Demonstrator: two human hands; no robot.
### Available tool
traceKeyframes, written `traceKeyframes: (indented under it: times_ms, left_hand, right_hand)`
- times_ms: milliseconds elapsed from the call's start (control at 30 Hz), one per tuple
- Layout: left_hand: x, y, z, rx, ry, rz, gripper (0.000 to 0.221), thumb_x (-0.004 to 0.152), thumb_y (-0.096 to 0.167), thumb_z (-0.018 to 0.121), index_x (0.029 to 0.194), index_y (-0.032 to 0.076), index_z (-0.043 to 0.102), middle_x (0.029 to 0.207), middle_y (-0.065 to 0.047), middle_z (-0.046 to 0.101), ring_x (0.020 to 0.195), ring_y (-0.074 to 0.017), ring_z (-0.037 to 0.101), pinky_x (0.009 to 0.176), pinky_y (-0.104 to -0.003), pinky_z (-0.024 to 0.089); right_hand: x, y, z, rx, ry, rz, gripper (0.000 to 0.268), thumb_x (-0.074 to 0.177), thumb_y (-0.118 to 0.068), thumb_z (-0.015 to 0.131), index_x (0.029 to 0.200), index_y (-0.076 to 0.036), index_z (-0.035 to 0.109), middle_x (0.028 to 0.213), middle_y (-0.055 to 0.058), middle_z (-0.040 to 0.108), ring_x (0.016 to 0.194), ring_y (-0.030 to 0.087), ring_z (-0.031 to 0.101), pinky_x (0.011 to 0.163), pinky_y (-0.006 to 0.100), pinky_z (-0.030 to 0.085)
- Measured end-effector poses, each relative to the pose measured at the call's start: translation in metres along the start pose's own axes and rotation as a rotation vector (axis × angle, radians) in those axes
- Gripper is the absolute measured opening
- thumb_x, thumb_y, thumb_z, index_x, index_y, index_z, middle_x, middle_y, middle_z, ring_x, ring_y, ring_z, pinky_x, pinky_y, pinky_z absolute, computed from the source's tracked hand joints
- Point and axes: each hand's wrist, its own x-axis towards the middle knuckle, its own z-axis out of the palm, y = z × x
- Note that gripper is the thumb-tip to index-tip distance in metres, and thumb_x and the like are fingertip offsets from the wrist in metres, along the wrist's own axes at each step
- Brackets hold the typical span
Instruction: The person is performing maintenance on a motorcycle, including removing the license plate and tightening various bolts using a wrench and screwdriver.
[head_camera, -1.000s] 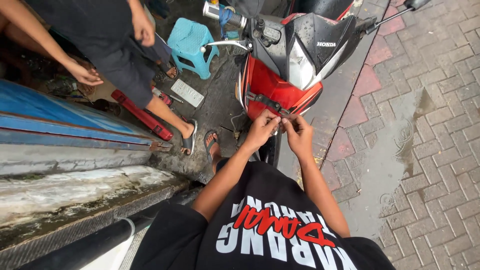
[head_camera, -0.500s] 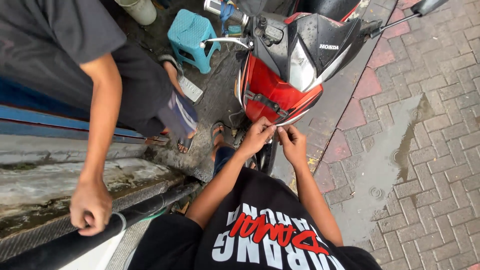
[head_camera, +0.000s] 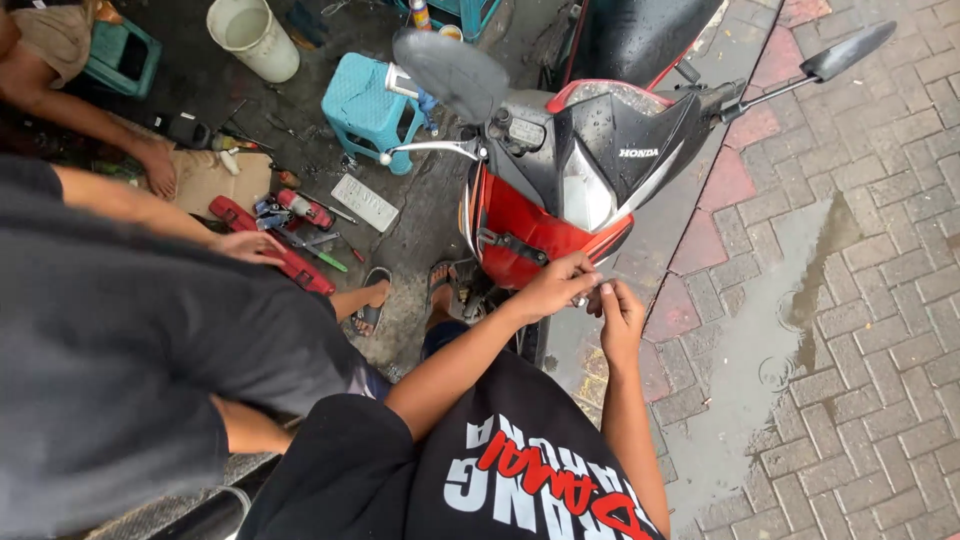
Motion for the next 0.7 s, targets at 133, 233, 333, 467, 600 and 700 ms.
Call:
traceKeyframes:
  times_ms: [133,233,333,467,600,700]
  left_hand:
    - [0.011,0.013,-0.002,0.008,-0.024,-0.047,0.01,0.1,0.006,0.058,0.105,-0.003,0.058,0.066,-0.007,0.052,0.057,-0.0109,0.049,0.046,-0.021,0.039]
    - [0.022,0.011,-0.011,-0.008,-0.08,-0.088,0.007,0.101,0.007,0.057,0.103,0.0,0.057,0.067,-0.005,0.05,0.057,-0.0095,0.048,0.045,-0.019,0.039]
    - [0.028,0.01,-0.016,-0.132,-0.15,-0.103,0.005,0.103,0.007,0.057,0.106,0.004,0.055,0.068,-0.004,0.047,0.058,-0.0071,0.046,0.045,-0.016,0.037]
    - [0.03,0.003,-0.015,-0.113,-0.144,-0.105,0.005,0.103,0.008,0.057,0.103,0.003,0.056,0.067,-0.004,0.049,0.056,-0.0072,0.048,0.043,-0.016,0.037]
    - [0.031,-0.012,-0.016,-0.091,-0.153,-0.097,0.005,0.102,0.008,0.057,0.101,0.003,0.057,0.067,-0.004,0.051,0.056,-0.0068,0.047,0.044,-0.016,0.036]
    - [0.024,-0.001,-0.013,-0.11,-0.137,-0.063,0.007,0.103,0.009,0.058,0.099,0.004,0.055,0.065,-0.004,0.048,0.055,-0.0072,0.046,0.044,-0.016,0.034]
  right_hand:
    - [0.008,0.0,0.001,0.039,0.019,0.029,0.038,0.108,-0.015,0.054,0.072,-0.004,0.061,0.058,0.01,0.059,0.058,0.017,0.054,0.063,0.029,0.044]
    - [0.013,0.002,0.003,0.022,0.045,0.079,0.05,0.109,-0.014,0.054,0.06,-0.006,0.056,0.05,0.009,0.053,0.051,0.016,0.045,0.06,0.028,0.041]
    - [0.017,-0.002,0.002,-0.037,0.073,0.098,0.053,0.11,-0.017,0.055,0.058,-0.008,0.056,0.048,0.006,0.052,0.05,0.014,0.042,0.057,0.027,0.039]
    - [0.02,-0.009,-0.006,-0.129,0.076,0.036,0.03,0.105,-0.014,0.061,0.076,-0.006,0.063,0.058,0.01,0.058,0.057,0.018,0.05,0.061,0.031,0.041]
    - [0.015,-0.003,-0.007,-0.14,0.043,0.075,0.038,0.107,-0.012,0.055,0.07,-0.005,0.06,0.055,0.007,0.053,0.058,0.014,0.046,0.06,0.03,0.041]
    - [0.017,-0.012,0.002,-0.174,0.045,0.156,0.056,0.112,-0.019,0.049,0.058,-0.008,0.056,0.049,0.007,0.051,0.053,0.016,0.045,0.059,0.03,0.04]
